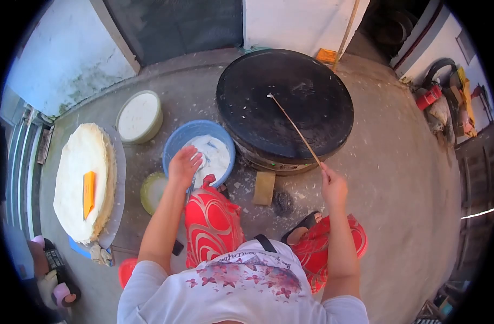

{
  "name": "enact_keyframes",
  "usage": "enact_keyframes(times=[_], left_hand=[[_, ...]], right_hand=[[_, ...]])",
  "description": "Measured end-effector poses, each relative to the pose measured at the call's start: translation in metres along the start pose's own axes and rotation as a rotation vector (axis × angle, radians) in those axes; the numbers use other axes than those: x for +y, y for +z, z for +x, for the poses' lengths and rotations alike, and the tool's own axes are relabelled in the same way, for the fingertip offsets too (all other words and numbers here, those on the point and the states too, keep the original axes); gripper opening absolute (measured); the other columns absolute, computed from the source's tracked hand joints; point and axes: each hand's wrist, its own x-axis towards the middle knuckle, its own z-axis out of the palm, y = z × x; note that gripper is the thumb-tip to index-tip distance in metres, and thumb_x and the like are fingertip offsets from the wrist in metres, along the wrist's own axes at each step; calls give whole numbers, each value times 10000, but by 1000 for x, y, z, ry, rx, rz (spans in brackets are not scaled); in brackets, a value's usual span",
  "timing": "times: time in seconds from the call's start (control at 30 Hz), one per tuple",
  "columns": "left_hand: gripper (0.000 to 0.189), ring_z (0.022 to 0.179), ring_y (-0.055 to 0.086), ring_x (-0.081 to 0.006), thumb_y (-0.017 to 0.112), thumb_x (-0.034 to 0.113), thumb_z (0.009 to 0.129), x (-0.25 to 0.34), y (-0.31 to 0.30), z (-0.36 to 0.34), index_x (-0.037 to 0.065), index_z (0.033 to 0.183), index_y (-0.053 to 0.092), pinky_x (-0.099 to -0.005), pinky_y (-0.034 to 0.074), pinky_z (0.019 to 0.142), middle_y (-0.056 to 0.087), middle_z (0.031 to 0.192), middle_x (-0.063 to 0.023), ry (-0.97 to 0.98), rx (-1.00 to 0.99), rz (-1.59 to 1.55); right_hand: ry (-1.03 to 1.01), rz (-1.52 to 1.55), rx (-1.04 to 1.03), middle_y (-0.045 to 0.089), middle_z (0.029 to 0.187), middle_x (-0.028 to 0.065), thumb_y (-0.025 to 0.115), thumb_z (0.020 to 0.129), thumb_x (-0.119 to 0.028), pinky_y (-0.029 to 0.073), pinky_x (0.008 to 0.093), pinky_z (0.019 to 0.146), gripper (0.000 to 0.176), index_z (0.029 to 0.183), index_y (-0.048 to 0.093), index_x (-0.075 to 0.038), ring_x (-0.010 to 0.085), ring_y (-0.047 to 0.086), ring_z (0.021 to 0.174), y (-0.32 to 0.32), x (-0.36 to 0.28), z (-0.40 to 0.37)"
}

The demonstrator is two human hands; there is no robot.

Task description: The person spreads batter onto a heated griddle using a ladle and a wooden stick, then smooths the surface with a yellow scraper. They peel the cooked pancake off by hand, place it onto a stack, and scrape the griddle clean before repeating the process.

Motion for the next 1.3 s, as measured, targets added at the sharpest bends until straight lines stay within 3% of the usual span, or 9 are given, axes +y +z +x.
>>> enact_keyframes(times=[0.2,0.3,0.37,0.5,0.57,0.97,1.1,1.17,1.3], left_hand=[[421,1104,417,-365,387,302,895,-43,9,76,-24,1161,418,-465,358,943,390,1234,-174,-369,-21,-333],[433,1145,378,-376,344,295,914,-59,21,99,-55,1168,372,-482,339,966,337,1273,-203,-398,-35,-363],[403,1129,401,-371,337,269,919,-65,30,111,-60,1147,384,-475,359,954,367,1244,-208,-382,-17,-409],[328,1026,490,-333,322,218,932,-64,24,119,-60,1054,445,-421,429,894,475,1096,-187,-355,-82,-522],[292,975,532,-312,336,187,930,-61,18,114,-59,1017,467,-382,459,867,521,1028,-179,-324,-87,-517],[163,945,585,-249,537,96,856,-12,12,44,-8,978,510,-346,486,849,588,1019,-151,-74,-203,-164],[157,846,615,-209,568,90,838,3,6,18,2,960,522,-288,510,725,609,961,-132,-33,-105,-43],[147,769,629,-186,591,84,824,15,13,-5,7,935,535,-253,518,649,625,898,-117,-1,-97,-54],[79,631,578,-116,629,95,797,72,45,-114,21,782,605,-217,457,536,622,767,-65,74,-550,-3]], right_hand=[[14,15,-96,602,708,162,547,840,-202,445,307,562,233,1056,633,-193,223,587,570,6,-9,-32],[-29,63,-222,594,683,146,556,833,-157,440,292,557,232,1050,637,-173,183,562,553,11,-7,-54],[-75,221,-390,602,675,37,538,855,-117,407,223,564,221,1053,623,-70,62,484,577,10,-9,-67],[-132,264,-403,593,725,9,522,867,-89,393,193,590,224,1066,614,-42,48,475,621,8,-11,-81],[47,449,-478,574,767,-2,498,884,-76,390,178,626,235,1092,602,-38,43,480,675,4,-7,-81],[-6,510,-526,501,713,-39,508,887,-101,381,183,625,248,1113,598,-55,52,453,663,-7,-13,-87],[16,629,-511,519,717,-31,508,893,-123,363,172,578,246,1114,595,-57,38,444,635,-3,-9,-92],[249,773,-556,529,709,-26,511,899,-159,323,162,511,255,1125,585,-69,26,417,583,-11,-20,-92],[346,831,-560,523,693,-30,511,901,-187,277,155,463,265,1135,574,-81,23,380,533,-8,-36,-90]])
